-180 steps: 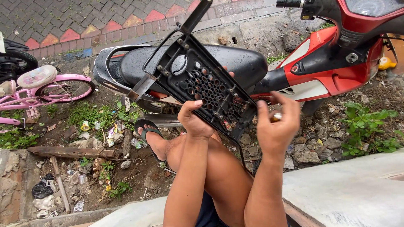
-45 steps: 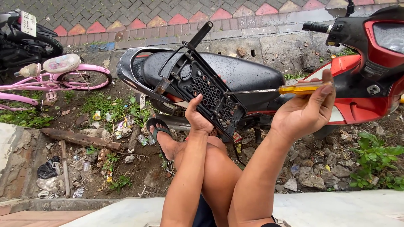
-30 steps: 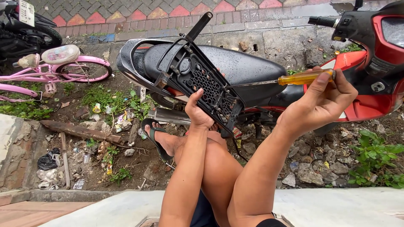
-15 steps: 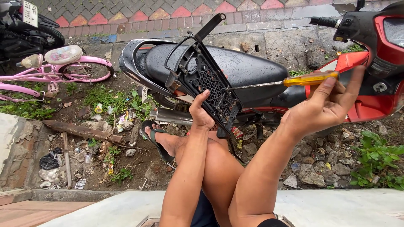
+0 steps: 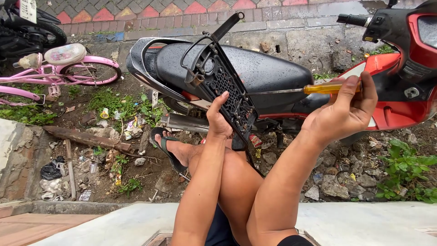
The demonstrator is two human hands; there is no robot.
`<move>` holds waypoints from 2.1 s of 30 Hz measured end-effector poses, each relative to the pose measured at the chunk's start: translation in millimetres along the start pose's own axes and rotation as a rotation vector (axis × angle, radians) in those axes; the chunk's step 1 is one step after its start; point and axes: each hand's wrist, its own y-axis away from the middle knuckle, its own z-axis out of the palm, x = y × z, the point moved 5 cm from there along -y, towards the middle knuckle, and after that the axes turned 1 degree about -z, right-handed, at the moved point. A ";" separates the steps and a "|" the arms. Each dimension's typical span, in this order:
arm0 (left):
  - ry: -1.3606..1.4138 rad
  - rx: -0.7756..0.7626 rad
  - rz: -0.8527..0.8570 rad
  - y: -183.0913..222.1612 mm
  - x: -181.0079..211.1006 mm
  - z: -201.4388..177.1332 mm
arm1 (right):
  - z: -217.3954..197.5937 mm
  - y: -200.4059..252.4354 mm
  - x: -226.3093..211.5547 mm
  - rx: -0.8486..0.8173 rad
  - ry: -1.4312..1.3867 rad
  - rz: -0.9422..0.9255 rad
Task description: Adjusting and removing a plastic holder component from a motorcycle using a screwdriver.
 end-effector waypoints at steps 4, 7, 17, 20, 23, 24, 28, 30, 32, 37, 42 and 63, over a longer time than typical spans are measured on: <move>-0.030 -0.188 0.041 9.8 4.3 16.1 | 5.7 4.4 9.6 -0.155 -0.194 0.108; -0.099 0.037 0.070 11.8 11.6 16.4 | 19.0 9.9 9.8 -0.232 -0.210 0.138; -0.277 0.151 0.181 10.4 21.5 10.8 | 30.8 3.9 29.8 -0.159 0.081 0.020; -0.255 0.155 0.167 7.6 21.0 8.0 | 22.3 3.3 41.9 -0.092 0.107 0.093; -0.150 0.129 0.150 7.1 20.2 8.7 | 22.9 5.3 47.4 -0.114 -0.025 0.183; -0.151 0.129 0.149 8.3 20.9 9.1 | 25.0 5.3 46.9 -0.113 -0.024 0.184; -0.264 0.165 0.175 7.7 22.0 7.6 | 32.9 3.3 56.3 -0.182 -0.060 0.242; -0.269 0.159 0.181 7.5 22.4 7.3 | 35.0 2.5 61.6 -0.221 -0.048 0.250; -0.327 0.171 0.180 9.4 24.6 8.7 | 39.4 1.8 61.2 -0.279 -0.003 0.192; -0.268 0.168 0.157 10.3 25.3 10.2 | 41.8 0.2 59.7 -0.210 0.147 0.033; -0.245 0.169 0.160 9.3 25.7 9.8 | 36.7 -3.1 55.4 -0.126 0.327 -0.072; -0.305 0.182 0.185 4.5 23.6 3.0 | 38.8 -4.6 55.8 -0.209 0.233 0.011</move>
